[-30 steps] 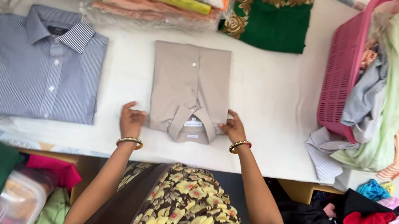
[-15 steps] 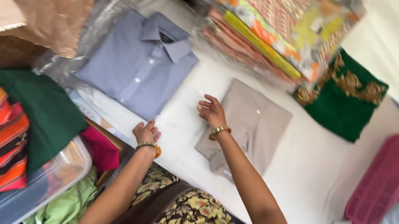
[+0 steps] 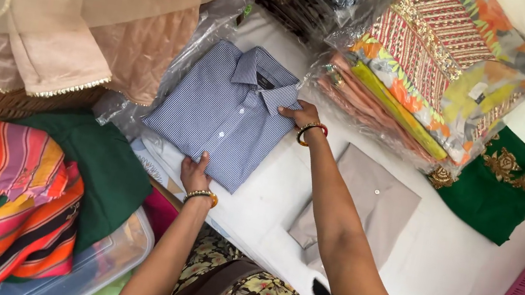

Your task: The person folds a beige shirt on a white table, smoothing the fabric and aligning the edges before folding it into a compact square. They then fold a blue striped shirt and a green striped shirt using a similar method, stacking the finished items on the table.

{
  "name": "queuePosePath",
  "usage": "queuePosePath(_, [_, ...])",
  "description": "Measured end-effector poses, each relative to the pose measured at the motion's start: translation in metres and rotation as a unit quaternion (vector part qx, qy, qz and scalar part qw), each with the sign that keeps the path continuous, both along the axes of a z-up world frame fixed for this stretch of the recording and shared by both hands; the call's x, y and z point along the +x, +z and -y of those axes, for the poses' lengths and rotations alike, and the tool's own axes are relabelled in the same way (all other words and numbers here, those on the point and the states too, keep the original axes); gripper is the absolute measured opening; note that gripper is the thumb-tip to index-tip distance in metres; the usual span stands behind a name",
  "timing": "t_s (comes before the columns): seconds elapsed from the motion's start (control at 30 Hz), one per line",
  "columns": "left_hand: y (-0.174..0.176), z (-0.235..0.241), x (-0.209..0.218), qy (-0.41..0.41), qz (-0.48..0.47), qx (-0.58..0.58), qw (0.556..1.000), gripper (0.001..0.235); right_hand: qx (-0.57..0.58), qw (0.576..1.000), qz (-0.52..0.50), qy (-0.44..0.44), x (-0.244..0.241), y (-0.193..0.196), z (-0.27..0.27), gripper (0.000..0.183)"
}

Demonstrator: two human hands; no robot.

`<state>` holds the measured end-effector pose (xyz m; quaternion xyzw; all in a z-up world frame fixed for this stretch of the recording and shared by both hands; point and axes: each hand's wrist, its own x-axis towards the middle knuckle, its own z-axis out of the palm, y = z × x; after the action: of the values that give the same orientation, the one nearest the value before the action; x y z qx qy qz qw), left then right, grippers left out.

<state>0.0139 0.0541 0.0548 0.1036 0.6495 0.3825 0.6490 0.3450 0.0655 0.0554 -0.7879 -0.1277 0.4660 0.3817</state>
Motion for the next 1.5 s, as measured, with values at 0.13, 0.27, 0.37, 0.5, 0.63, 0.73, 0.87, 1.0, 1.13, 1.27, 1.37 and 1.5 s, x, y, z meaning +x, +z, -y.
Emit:
queuePosePath(0.13, [-0.001, -0.022, -0.001, -0.029, 0.050, 0.092, 0.994, 0.084, -0.007, 0.997, -0.067, 0.032, 0.002, 0.001, 0.007, 0.064])
queuePosePath(0.27, [0.002, -0.039, -0.015, -0.129, -0.034, 0.183, 0.974, 0.084, 0.102, 0.989, -0.111, 0.013, -0.023, 0.037, 0.049, 0.052])
queuePosePath(0.37, [0.057, -0.036, -0.020, -0.223, 0.006, 0.239, 0.945, 0.078, 0.150, 0.983, -0.092, -0.048, -0.057, 0.055, 0.135, 0.049])
queuePosePath(0.5, [0.133, -0.031, 0.014, -0.459, 0.033, 0.239, 0.855, 0.067, 0.248, 0.942, -0.108, -0.198, -0.116, 0.094, 0.274, 0.046])
queuePosePath(0.63, [0.167, -0.006, 0.139, -0.717, 0.026, 0.270, 0.642, 0.074, 0.254, 0.910, -0.051, -0.323, -0.180, 0.099, 0.383, 0.045])
queuePosePath(0.73, [0.154, 0.024, 0.248, -0.832, 0.094, 0.311, 0.450, 0.079, 0.204, 0.895, -0.007, -0.396, -0.221, 0.085, 0.422, 0.038])
queuePosePath(0.87, [0.124, 0.068, 0.352, -0.866, 0.054, 0.429, 0.250, 0.078, 0.237, 0.943, -0.152, -0.178, -0.243, 0.087, 0.412, 0.027])
queuePosePath(1.0, [0.120, 0.101, 0.345, -0.720, -0.109, 0.581, 0.363, 0.061, 0.223, 0.935, -0.241, 0.134, -0.222, 0.132, 0.404, 0.030])
queuePosePath(1.13, [0.056, 0.110, 0.252, -0.578, -0.056, 0.593, 0.558, 0.045, 0.288, 0.932, -0.171, -0.135, -0.145, 0.079, 0.461, 0.033])
queuePosePath(1.27, [-0.032, 0.130, 0.159, -0.523, -0.110, 0.370, 0.760, 0.029, 0.155, 0.914, 0.232, -0.294, -0.050, 0.020, 0.506, 0.031])
queuePosePath(1.37, [-0.057, 0.158, 0.130, -0.519, -0.092, 0.283, 0.801, 0.023, 0.055, 0.939, 0.207, -0.268, -0.024, 0.007, 0.510, 0.047])
queuePosePath(1.5, [-0.008, 0.182, 0.132, -0.544, -0.178, 0.293, 0.766, 0.027, -0.012, 0.953, 0.159, -0.258, -0.023, 0.011, 0.499, 0.038])
